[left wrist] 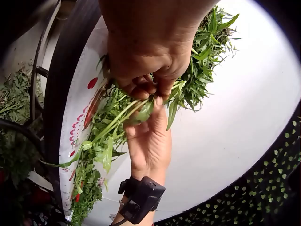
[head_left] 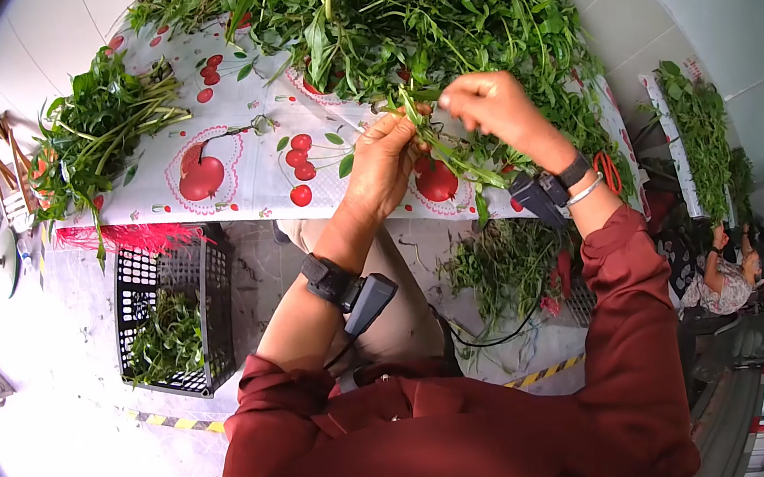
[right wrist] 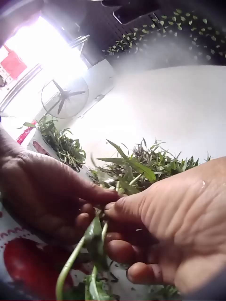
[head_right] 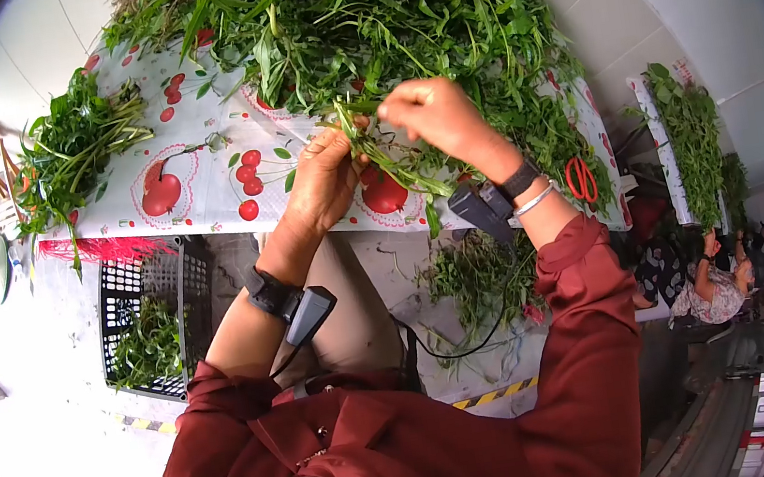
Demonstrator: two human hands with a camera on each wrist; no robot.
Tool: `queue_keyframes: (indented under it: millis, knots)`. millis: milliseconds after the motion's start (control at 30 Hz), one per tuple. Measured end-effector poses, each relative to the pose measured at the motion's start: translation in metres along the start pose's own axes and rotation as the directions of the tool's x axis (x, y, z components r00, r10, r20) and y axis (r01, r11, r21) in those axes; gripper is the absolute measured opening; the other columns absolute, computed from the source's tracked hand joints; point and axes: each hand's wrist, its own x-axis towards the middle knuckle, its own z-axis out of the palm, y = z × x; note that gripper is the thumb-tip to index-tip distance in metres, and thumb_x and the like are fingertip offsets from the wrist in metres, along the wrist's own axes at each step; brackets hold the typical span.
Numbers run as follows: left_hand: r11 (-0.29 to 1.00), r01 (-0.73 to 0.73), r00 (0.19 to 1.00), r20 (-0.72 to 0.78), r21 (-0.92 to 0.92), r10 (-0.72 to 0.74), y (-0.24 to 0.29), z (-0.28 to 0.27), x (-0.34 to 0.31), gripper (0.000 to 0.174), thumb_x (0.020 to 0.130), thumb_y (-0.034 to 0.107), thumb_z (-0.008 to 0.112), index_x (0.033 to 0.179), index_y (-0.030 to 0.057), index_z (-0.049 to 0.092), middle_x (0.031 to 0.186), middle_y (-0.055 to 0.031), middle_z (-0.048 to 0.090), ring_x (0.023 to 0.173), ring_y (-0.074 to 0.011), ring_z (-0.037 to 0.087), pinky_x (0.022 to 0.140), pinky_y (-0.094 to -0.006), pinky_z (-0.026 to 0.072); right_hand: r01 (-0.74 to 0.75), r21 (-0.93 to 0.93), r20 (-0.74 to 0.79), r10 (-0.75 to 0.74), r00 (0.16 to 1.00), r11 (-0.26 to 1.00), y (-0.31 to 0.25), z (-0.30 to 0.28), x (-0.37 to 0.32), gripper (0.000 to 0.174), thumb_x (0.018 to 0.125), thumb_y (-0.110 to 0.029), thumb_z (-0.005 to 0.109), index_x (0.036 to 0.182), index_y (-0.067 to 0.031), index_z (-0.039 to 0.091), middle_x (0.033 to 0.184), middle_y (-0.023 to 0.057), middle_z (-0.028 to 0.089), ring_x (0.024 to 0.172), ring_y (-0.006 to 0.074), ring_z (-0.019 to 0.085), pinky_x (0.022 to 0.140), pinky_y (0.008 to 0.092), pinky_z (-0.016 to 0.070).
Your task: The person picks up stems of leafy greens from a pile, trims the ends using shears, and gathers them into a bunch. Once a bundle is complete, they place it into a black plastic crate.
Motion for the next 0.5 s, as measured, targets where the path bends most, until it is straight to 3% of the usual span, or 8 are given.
queue_keyframes:
  millis: [100, 167, 200, 300, 367, 500]
  knots:
    - [1.0, -0.022, 0.999, -0.03, 0.01, 0.022, 0.002, 0.009, -0.001, 0.02, 0.09, 0.01, 0.049, 0.105, 0.001, 0.058, 0.092, -0.0048, 0.061, 0.078, -0.0111, 0.054, 0.072, -0.0238, 0.0464, 0.232, -0.006, -0.176, -0.23, 0.957, 0.973, -0.002, -0.003, 0.007, 0.024, 0.08, -0.021, 0.064, 0.091, 0.0006, 0.062, 0.062, -0.0031, 0.055, 0.051, 0.0053, 0.047, 0.047, 0.0199, 0.0379]
    - [0.998, -0.041, 0.99, -0.133, 0.039, 0.046, 0.003, 0.017, -0.002, 0.015, 0.088, 0.007, 0.051, 0.098, 0.0003, 0.06, 0.084, -0.0018, 0.059, 0.066, -0.0091, 0.052, 0.063, -0.0208, 0.0455, 0.237, -0.09, -0.109, -0.246, 0.963, 0.967, -0.009, 0.004, 0.005, 0.031, 0.078, -0.024, 0.067, 0.096, 0.0005, 0.06, 0.061, -0.0023, 0.053, 0.052, 0.0057, 0.046, 0.046, 0.0214, 0.0361]
    - [0.999, -0.037, 0.991, -0.13, 0.04, 0.042, 0.001, 0.017, -0.002, 0.015, 0.088, 0.007, 0.051, 0.098, 0.0003, 0.06, 0.084, -0.0018, 0.059, 0.066, -0.0091, 0.052, 0.063, -0.0208, 0.0455, 0.178, -0.26, -0.055, -0.198, 0.979, 0.949, -0.021, 0.008, 0.002, 0.038, 0.075, -0.028, 0.069, 0.098, 0.0006, 0.06, 0.059, 0.0004, 0.051, 0.051, 0.0071, 0.044, 0.045, 0.0246, 0.0353]
    - [0.997, -0.053, 0.98, -0.188, 0.053, 0.062, -0.001, 0.013, -0.002, 0.011, 0.087, 0.008, 0.054, 0.093, 0.0016, 0.061, 0.079, -0.0002, 0.058, 0.064, -0.0089, 0.051, 0.061, -0.0208, 0.0443, 0.264, -0.521, -0.001, -0.31, 0.951, 0.812, -0.027, 0.02, 0.004, 0.031, 0.072, -0.029, 0.067, 0.08, 0.0001, 0.06, 0.057, 0.0119, 0.053, 0.048, 0.0255, 0.051, 0.047, 0.0342, 0.0386]
    - [0.993, -0.058, 0.995, -0.069, 0.098, 0.065, -0.002, 0.004, 0.0, 0.01, 0.086, 0.007, 0.055, 0.092, 0.0027, 0.061, 0.086, -0.0023, 0.061, 0.074, -0.0101, 0.054, 0.068, -0.0224, 0.0442, 0.266, -0.457, -0.002, -0.3, 0.954, 0.849, -0.024, 0.02, 0.008, 0.028, 0.073, -0.027, 0.065, 0.075, 0.0001, 0.058, 0.057, 0.0138, 0.053, 0.049, 0.0282, 0.052, 0.047, 0.0354, 0.0388]
    - [0.993, -0.046, 0.994, -0.095, 0.105, 0.056, -0.001, 0.011, -0.001, 0.008, 0.085, 0.007, 0.058, 0.09, 0.0029, 0.061, 0.084, -0.0023, 0.061, 0.072, -0.0097, 0.053, 0.067, -0.0229, 0.0437, 0.26, -0.421, 0.026, -0.275, 0.961, 0.869, -0.026, 0.014, 0.01, 0.022, 0.074, -0.021, 0.061, 0.068, 0.0001, 0.057, 0.057, 0.0164, 0.053, 0.049, 0.0297, 0.051, 0.048, 0.0357, 0.0385]
